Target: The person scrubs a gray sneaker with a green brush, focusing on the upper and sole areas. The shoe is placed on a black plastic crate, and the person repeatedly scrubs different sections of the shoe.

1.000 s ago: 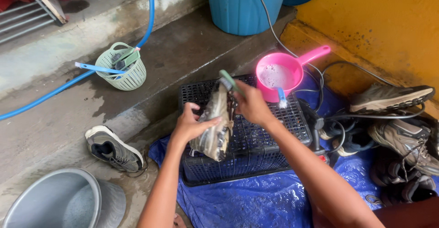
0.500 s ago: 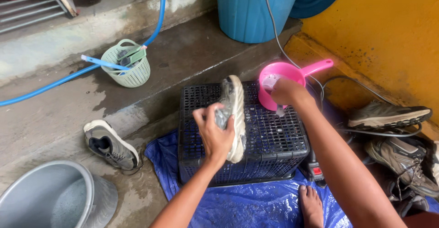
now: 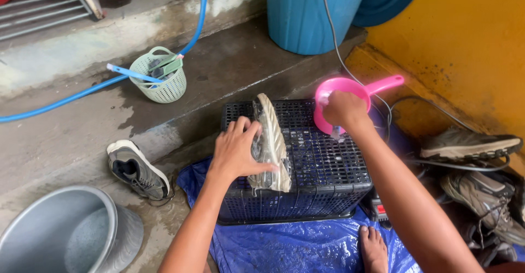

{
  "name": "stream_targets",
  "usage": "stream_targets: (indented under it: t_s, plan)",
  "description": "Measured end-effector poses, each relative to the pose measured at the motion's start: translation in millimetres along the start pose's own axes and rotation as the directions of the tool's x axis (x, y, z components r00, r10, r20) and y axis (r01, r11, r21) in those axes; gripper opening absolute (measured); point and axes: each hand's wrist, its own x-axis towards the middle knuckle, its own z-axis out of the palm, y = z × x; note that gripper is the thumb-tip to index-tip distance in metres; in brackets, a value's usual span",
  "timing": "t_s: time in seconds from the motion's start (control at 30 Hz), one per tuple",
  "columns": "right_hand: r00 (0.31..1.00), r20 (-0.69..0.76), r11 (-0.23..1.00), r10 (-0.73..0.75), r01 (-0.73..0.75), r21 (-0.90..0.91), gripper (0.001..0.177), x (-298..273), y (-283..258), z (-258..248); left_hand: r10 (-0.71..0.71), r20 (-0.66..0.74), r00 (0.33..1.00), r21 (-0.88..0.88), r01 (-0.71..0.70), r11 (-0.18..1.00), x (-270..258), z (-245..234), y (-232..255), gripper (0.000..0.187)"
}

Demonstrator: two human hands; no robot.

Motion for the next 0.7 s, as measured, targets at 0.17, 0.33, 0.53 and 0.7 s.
stream_targets:
  t_s: [0.17, 0.33, 0.53, 0.7]
  plan:
    - [0.975, -0.158, 0.97, -0.158, 0.184, 0.159, 0.047, -106.1, -43.1, -59.2, -0.045, 0.225, 0.973, -0.232, 0.098, 0.968, -7.9, -5.2, 13.7, 0.166]
    - [0.919, -0.226, 0.855, -0.324, 0.386, 0.346, 0.06, -164.9, -87.3, -24.5, -0.063, 0.159, 0.985, -0.308, 0.11, 0.945, -7.1, 15.9, 35.8, 0.164]
    - [0.944, -0.149, 0.952, -0.296, 0.303, 0.031, 0.075, -199.3, -98.3, 28.2, -0.237, 0.077, 0.968, -0.382, 0.248, 0.89, 7.2, 42.2, 47.1, 0.139]
    - [0.923, -0.296, 0.969, -0.245, 0.225, -0.099, 0.074, -164.8, -81.0, 60.8, -0.304, -0.09, 0.948, -0.494, 0.223, 0.841, 9.0, 73.6, 63.2, 0.131]
